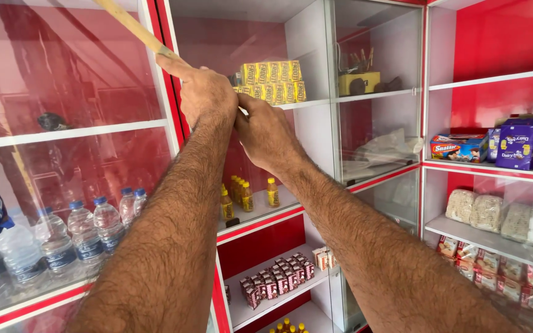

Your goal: The recorder uses a broom handle and a plastic stool to reach and clean high shelves in a grocery store.

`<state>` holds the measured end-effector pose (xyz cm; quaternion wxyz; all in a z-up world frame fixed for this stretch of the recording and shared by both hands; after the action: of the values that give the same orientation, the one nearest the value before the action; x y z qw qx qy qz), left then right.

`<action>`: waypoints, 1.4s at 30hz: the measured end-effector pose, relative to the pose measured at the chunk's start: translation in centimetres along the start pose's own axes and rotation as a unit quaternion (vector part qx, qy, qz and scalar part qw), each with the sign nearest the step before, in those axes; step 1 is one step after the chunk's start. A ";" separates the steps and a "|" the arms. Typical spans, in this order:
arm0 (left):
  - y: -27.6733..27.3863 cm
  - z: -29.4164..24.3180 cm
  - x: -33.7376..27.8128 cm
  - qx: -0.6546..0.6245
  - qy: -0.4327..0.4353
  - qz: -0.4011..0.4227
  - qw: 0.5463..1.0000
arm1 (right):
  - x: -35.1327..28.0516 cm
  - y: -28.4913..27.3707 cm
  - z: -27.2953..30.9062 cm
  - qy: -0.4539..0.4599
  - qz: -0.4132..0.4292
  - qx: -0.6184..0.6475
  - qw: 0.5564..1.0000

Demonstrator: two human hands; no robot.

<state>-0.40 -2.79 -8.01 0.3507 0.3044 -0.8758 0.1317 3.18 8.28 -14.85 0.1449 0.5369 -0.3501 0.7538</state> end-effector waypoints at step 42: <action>4.6 -1.7 -11.4 0.211 0.066 0.350 0.910 | -11.4 -2.8 1.5 0.360 -0.002 0.284 0.889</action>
<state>4.14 6.59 -14.78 0.2668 0.0360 -0.8529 0.4473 10.22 11.03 -23.94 0.1042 0.2476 -0.0437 0.9622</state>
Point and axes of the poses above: each hand's wrist, its own x-axis towards the middle knuckle, its own y-axis out of the palm, z = x × y, the point moved 1 cm from there along x, towards the middle knuckle, and after that the axes turned 2 degrees about -x, right-handed, at the moved point
